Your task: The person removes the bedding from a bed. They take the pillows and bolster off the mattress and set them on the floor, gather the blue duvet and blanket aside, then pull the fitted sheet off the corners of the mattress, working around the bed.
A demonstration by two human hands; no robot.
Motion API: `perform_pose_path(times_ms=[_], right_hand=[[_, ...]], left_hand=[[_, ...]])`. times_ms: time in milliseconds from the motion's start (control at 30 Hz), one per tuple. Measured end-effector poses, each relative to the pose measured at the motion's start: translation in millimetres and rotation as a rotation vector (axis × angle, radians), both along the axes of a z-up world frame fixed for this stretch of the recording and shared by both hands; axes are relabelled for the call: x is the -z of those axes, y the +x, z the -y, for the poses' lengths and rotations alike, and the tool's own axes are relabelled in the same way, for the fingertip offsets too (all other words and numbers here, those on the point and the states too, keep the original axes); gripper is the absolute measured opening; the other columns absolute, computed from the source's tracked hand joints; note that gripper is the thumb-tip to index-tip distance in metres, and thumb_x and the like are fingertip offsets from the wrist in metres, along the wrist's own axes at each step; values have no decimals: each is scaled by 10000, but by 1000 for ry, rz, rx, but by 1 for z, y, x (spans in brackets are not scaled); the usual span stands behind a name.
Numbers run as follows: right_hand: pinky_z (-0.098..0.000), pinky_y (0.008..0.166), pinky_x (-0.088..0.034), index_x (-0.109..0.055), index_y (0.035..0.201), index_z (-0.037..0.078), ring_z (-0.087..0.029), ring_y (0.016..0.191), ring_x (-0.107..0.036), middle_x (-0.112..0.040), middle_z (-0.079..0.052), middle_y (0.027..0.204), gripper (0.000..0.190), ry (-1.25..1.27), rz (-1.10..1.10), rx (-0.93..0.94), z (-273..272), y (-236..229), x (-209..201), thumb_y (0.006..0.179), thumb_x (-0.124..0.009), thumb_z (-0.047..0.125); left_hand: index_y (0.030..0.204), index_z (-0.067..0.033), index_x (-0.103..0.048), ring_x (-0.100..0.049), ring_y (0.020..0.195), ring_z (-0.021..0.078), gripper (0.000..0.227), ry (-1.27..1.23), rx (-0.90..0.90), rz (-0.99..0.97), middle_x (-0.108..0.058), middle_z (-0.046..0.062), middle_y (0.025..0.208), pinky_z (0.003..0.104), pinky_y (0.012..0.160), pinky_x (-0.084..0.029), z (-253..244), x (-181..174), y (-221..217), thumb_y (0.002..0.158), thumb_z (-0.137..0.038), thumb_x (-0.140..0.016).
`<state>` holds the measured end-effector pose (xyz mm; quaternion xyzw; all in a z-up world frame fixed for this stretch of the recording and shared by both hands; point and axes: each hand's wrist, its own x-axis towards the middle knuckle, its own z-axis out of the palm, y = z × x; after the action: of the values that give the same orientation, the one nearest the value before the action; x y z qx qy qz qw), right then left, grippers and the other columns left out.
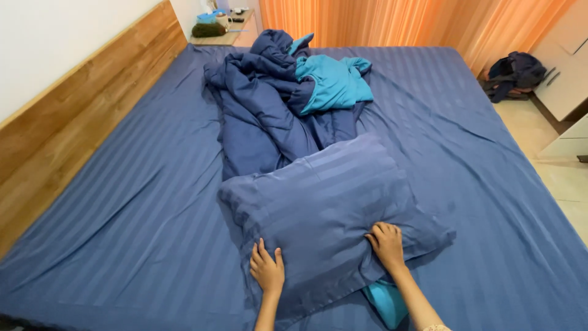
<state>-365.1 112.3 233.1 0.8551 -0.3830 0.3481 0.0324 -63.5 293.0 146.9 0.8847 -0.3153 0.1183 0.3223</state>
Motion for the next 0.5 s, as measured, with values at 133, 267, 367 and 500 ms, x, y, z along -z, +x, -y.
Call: perform_pose_path(times_ms=[133, 267, 367, 500], right_hand=[[-434, 824, -440, -623, 855, 53, -330, 880, -575, -606, -100, 865, 185, 176, 147, -33, -27, -4, -7, 875, -714, 212], [-415, 739, -438, -599, 807, 34, -331, 804, -548, -573, -113, 804, 167, 206, 234, -163, -73, -11, -41, 849, -715, 146], [-395, 691, -437, -592, 758, 32, -315, 757, -546, -572, -112, 764, 202, 268, 268, -265, -117, -20, -80, 825, -741, 151], [-368, 641, -456, -594, 740, 25, -292, 690, -554, -570, -105, 720, 217, 388, 303, -319, -144, -56, -82, 796, -762, 151]], left_hand=[[1193, -135, -629, -591, 1136, 359, 371, -22, 16, -96, -615, 90, 1273, 490, 933, -487, -10, 9, 19, 953, -418, -609], [935, -71, -656, -613, 968, 371, 157, -135, 175, -98, -644, 115, 1051, 452, 847, -497, -25, 17, 54, 931, -228, -652], [970, -26, -609, -624, 913, 322, 143, -422, 358, -268, -622, 128, 980, 389, 833, -508, -52, 30, 85, 1007, -164, -612], [938, -24, -613, -643, 865, 281, 136, -423, 395, -419, -655, 106, 941, 358, 786, -507, -93, -5, 91, 987, -152, -612]])
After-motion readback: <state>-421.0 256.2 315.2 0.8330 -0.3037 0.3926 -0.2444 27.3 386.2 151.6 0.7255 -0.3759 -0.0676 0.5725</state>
